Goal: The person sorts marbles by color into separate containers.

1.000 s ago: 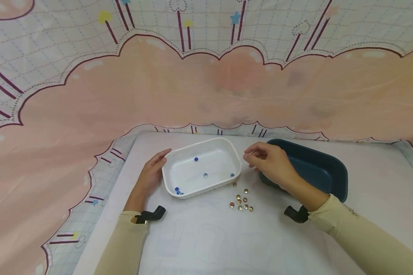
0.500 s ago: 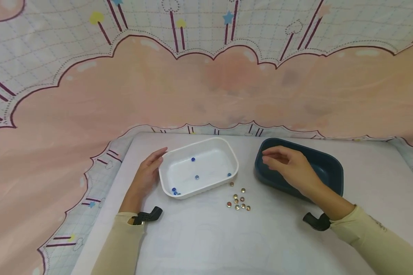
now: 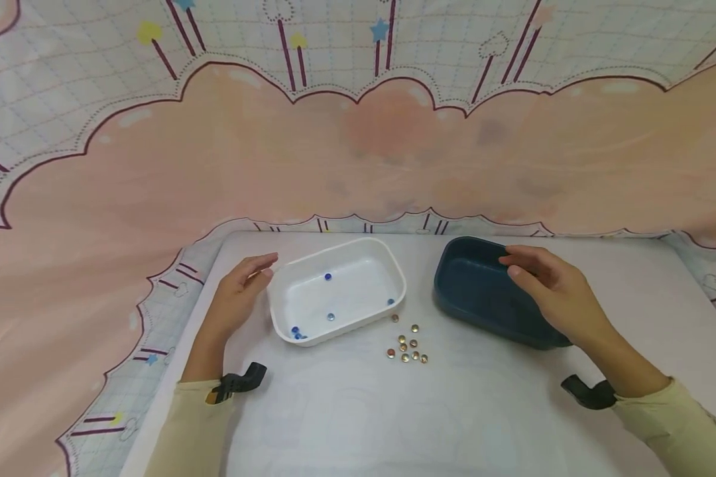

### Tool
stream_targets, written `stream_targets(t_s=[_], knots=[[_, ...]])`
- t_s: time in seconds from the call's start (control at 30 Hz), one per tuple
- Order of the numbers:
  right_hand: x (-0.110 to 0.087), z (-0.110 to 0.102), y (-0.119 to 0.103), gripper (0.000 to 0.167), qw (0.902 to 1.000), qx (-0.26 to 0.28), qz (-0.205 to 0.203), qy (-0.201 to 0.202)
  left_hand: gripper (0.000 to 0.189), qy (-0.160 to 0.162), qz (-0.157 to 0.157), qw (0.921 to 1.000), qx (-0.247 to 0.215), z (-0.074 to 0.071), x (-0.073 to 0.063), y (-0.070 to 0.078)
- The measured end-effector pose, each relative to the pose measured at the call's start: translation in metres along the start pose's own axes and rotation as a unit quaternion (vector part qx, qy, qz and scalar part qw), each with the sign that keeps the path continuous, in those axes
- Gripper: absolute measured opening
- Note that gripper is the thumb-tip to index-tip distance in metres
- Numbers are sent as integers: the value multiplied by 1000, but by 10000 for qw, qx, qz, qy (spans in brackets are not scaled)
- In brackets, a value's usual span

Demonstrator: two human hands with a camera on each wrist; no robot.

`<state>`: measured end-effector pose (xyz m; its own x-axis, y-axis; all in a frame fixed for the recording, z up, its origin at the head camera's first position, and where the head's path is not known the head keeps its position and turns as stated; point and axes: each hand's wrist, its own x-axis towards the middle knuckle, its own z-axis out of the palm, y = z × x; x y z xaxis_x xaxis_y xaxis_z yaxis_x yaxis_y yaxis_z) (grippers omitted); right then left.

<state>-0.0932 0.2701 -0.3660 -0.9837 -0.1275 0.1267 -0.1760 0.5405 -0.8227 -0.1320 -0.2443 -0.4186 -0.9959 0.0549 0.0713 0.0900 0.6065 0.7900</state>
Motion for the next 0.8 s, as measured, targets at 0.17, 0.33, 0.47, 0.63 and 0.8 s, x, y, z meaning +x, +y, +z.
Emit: stream_targets(t_s=[0.17, 0.33, 0.47, 0.63, 0.8], knots=[[-5, -13, 11, 43, 9992, -19, -167, 371, 41, 230, 553, 9968, 524, 0, -8, 20], [-8, -26, 24, 48, 9963, -346, 88, 777, 35, 400, 1136, 9897, 780, 4, -16, 42], [-8, -38, 37, 51, 9904, -521, 655, 1098, 32, 442, 1708, 9810, 804, 11, -22, 55], [-8, -51, 59, 52, 9856, 145, 1065, 1307, 31, 278, 2302, 9695, 793, 23, -29, 73], [-9, -58, 82, 52, 9653, 1918, 1470, 991, 29, 2, 2676, 9605, 761, 39, -40, 90]])
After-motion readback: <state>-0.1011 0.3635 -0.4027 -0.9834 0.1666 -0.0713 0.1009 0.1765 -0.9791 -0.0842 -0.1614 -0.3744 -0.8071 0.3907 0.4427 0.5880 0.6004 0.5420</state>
